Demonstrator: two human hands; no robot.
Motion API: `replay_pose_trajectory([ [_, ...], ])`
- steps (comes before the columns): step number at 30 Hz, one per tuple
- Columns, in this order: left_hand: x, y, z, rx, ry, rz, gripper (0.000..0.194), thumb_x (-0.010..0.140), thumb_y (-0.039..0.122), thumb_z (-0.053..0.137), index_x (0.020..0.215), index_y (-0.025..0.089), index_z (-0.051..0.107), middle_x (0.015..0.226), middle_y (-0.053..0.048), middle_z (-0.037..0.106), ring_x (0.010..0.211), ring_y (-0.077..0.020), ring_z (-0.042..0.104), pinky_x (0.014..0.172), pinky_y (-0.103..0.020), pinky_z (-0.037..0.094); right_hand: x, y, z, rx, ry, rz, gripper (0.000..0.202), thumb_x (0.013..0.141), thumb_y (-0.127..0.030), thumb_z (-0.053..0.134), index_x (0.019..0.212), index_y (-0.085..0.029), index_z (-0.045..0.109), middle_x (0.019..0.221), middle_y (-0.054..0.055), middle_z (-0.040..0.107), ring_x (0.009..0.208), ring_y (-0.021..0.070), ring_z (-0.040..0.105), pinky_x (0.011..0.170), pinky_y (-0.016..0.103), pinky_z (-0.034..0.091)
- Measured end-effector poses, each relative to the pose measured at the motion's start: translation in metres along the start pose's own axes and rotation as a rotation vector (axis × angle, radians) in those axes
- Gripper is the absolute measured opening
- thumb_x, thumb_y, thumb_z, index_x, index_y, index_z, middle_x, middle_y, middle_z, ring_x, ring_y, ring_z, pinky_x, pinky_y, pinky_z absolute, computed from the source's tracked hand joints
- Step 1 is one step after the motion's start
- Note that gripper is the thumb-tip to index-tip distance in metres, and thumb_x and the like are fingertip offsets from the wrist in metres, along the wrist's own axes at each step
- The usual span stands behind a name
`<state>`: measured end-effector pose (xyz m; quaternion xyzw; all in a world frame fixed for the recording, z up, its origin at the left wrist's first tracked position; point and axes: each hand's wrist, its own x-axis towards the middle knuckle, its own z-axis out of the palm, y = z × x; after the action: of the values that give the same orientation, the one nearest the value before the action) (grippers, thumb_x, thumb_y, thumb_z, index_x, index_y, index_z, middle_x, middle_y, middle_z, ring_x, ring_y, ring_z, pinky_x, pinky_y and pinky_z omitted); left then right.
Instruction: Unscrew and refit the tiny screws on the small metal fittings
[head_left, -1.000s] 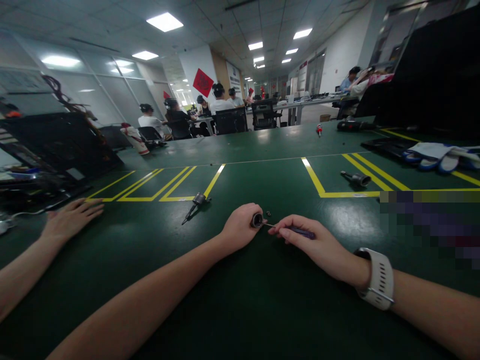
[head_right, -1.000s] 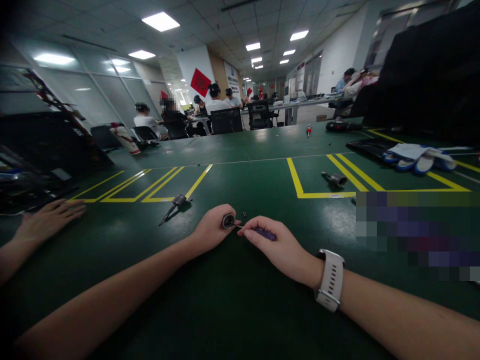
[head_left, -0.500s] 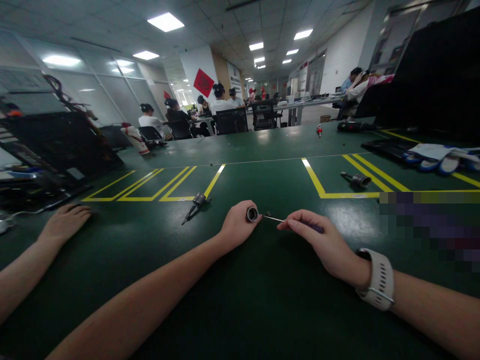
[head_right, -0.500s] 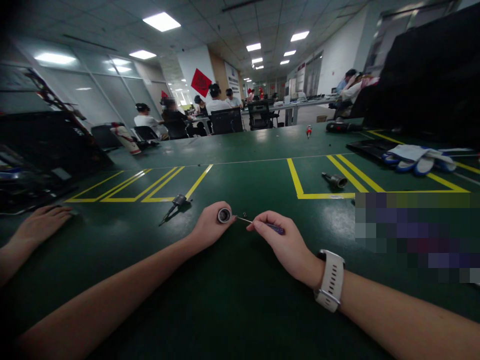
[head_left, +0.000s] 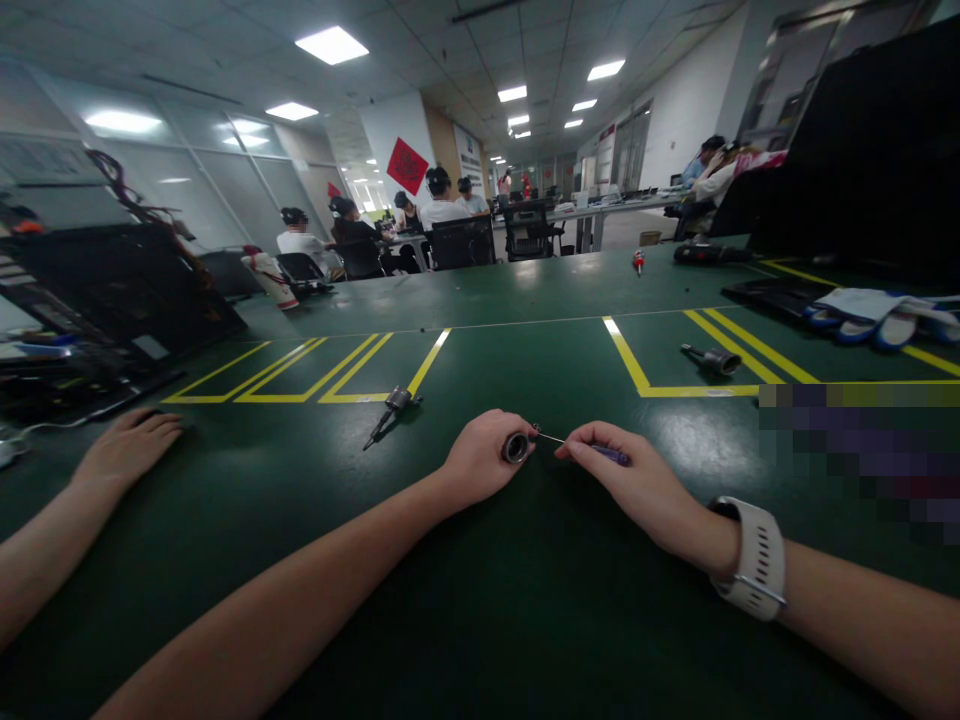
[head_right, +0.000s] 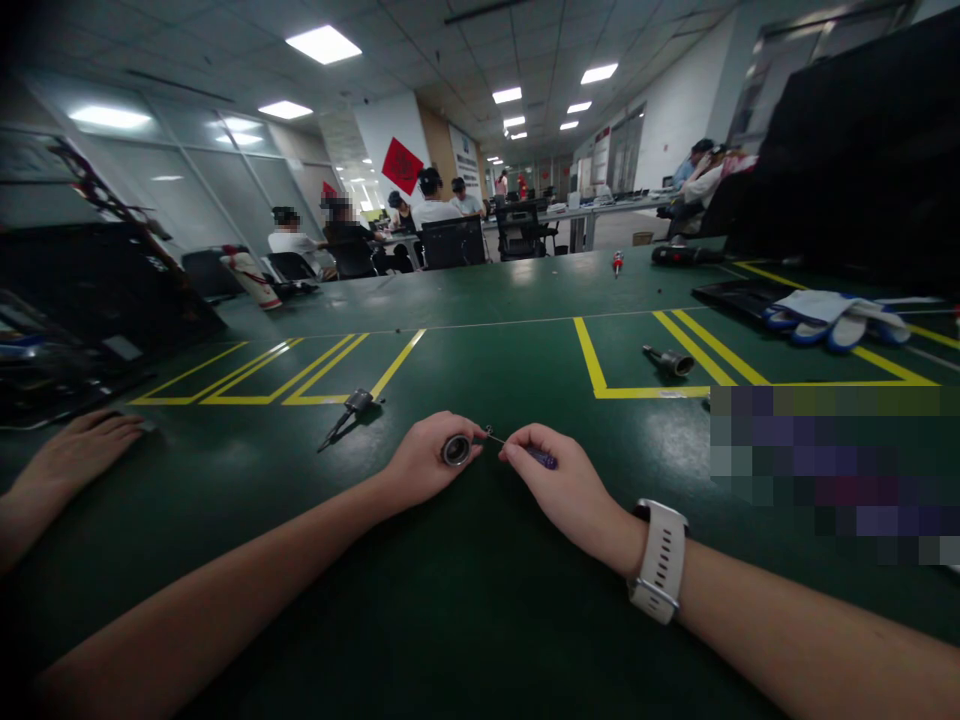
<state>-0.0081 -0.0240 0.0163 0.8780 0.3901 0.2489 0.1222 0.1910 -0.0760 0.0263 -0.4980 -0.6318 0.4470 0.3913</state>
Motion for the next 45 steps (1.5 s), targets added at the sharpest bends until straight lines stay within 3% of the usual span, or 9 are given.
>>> replay_pose_trajectory([
  [26, 0.001, 0.004, -0.001, 0.073, -0.069, -0.046, 0.008, 0.080, 0.024, 0.057, 0.083, 0.018, 0.059, 0.097, -0.005, 0.068, 0.088, -0.0200, 0.060, 0.077, -0.034, 0.046, -0.001, 0.002, -0.002, 0.037, -0.004, -0.003, 0.020, 0.086, -0.036, 0.051, 0.085, -0.020, 0.063, 0.091, 0.004, 0.065, 0.089, 0.0214, 0.059, 0.079, 0.038, 0.043],
  [34, 0.000, 0.001, 0.000, 0.070, -0.057, -0.059, 0.011, 0.079, 0.026, 0.058, 0.087, 0.017, 0.059, 0.095, -0.005, 0.066, 0.086, -0.0201, 0.059, 0.076, -0.035, 0.045, 0.000, 0.010, -0.001, 0.167, 0.125, -0.028, 0.023, 0.084, -0.039, 0.052, 0.079, -0.020, 0.063, 0.083, 0.004, 0.064, 0.086, 0.0222, 0.058, 0.081, 0.040, 0.041],
  [41, 0.003, -0.003, 0.001, 0.046, -0.017, -0.034, 0.031, 0.074, 0.044, 0.064, 0.083, 0.016, 0.054, 0.086, -0.004, 0.059, 0.078, -0.0177, 0.055, 0.070, -0.032, 0.045, 0.002, 0.004, 0.001, 0.298, 0.231, 0.028, 0.018, 0.079, -0.033, 0.053, 0.074, -0.017, 0.061, 0.077, 0.005, 0.064, 0.081, 0.0206, 0.057, 0.080, 0.038, 0.041],
  [45, 0.004, -0.001, 0.000, 0.026, -0.043, -0.021, 0.037, 0.074, 0.051, 0.061, 0.082, 0.017, 0.052, 0.091, -0.006, 0.055, 0.082, -0.0186, 0.053, 0.070, -0.032, 0.046, 0.002, 0.004, 0.001, 0.301, 0.235, 0.029, 0.018, 0.079, -0.033, 0.054, 0.075, -0.017, 0.061, 0.077, 0.004, 0.064, 0.082, 0.0199, 0.057, 0.080, 0.037, 0.041],
])
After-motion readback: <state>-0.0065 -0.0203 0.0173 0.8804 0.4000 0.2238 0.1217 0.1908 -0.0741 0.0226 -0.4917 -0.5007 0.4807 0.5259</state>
